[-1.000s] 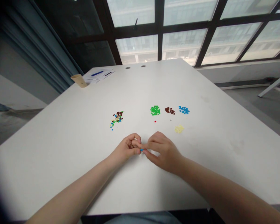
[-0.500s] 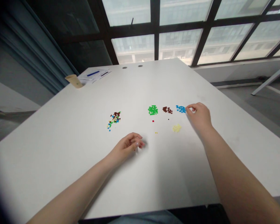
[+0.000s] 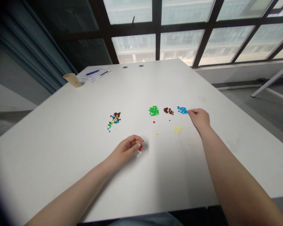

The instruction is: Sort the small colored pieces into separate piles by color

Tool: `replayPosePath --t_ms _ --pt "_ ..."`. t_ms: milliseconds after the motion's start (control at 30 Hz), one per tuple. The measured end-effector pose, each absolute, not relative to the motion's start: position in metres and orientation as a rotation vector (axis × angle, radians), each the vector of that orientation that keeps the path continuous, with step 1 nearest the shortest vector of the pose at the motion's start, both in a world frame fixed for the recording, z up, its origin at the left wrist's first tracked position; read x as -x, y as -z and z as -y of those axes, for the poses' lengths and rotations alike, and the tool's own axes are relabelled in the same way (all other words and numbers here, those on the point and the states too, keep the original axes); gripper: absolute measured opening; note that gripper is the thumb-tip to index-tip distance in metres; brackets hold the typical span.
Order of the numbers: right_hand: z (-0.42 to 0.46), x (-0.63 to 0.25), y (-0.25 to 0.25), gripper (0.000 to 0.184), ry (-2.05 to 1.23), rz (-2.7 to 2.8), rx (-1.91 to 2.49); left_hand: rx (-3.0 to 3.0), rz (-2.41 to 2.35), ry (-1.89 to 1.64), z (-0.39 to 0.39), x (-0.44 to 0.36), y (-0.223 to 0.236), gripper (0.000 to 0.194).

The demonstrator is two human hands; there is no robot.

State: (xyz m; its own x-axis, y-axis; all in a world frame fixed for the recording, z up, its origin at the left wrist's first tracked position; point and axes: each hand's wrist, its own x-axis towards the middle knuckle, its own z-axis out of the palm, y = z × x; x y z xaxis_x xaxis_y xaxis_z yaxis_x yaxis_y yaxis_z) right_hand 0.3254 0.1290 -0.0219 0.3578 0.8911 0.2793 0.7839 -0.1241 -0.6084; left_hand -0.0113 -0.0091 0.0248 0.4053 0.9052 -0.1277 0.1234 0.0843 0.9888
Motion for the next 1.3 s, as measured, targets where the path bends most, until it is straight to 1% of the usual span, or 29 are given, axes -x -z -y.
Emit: replayPosePath --t_ms 100,167,267,300,333,433,467,533,667,833,967,1033,1100,1167,1233,1300 --pt "-0.127 -0.328 0.017 0.034 -0.2 1.346 1.921 -1.403 -1.026 -0.818 0.002 0.019 -0.028 0.024" --pt "-0.122 -0.325 0.008 0.037 -0.221 1.249 1.89 -1.466 -1.161 -0.917 -0.009 0.036 -0.035 0.023" --pt "-0.11 -0.307 -0.01 0.033 -0.291 1.187 1.805 -1.659 -1.684 -1.134 -0.028 0.078 -0.047 0.024" --pt "-0.105 -0.298 -0.016 0.032 -0.319 1.215 1.772 -1.744 -1.89 -1.11 -0.033 0.093 -0.049 0.023" --pt "-0.099 -0.287 -0.021 0.031 -0.35 1.291 1.731 -1.823 -2.057 -1.014 -0.037 0.106 -0.05 0.021" --pt "-0.076 -0.247 -0.03 0.033 -0.474 1.708 1.497 -1.889 -2.235 -0.54 -0.043 0.131 -0.044 0.017" --pt "-0.067 -0.234 -0.032 0.035 -0.513 1.822 1.425 -1.886 -2.226 -0.427 -0.044 0.134 -0.04 0.017" --pt "-0.05 -0.211 -0.034 0.038 -0.582 2.066 1.25 -1.884 -2.187 -0.308 -0.044 0.133 -0.032 0.018" --pt "-0.029 -0.189 -0.031 0.035 -0.604 2.344 0.975 -1.888 -2.169 -0.255 -0.046 0.124 -0.022 0.018" --pt "-0.033 -0.193 -0.027 0.035 -0.54 2.369 0.972 -1.9 -2.156 -0.329 -0.049 0.126 -0.018 0.013" --pt "-0.039 -0.198 -0.029 0.035 -0.508 2.336 1.018 -1.909 -2.11 -0.405 -0.049 0.122 -0.021 0.015" --pt "-0.039 -0.197 -0.03 0.035 -0.504 2.332 1.013 -1.895 -1.994 -0.517 -0.048 0.113 -0.024 0.015" --pt "-0.037 -0.196 -0.03 0.035 -0.504 2.338 0.991 -1.799 -1.752 -0.749 -0.045 0.097 -0.027 0.013" --pt "-0.036 -0.194 -0.029 0.036 -0.502 2.352 0.976 -1.6 -1.474 -0.977 -0.038 0.076 -0.028 0.016" --pt "-0.035 -0.193 -0.026 0.036 -0.501 2.365 0.973 -1.392 -1.289 -1.066 -0.028 0.054 -0.027 0.021" --pt "-0.036 -0.193 -0.025 0.036 -0.498 2.371 0.976 -1.308 -1.186 -1.094 -0.017 0.035 -0.027 0.019"
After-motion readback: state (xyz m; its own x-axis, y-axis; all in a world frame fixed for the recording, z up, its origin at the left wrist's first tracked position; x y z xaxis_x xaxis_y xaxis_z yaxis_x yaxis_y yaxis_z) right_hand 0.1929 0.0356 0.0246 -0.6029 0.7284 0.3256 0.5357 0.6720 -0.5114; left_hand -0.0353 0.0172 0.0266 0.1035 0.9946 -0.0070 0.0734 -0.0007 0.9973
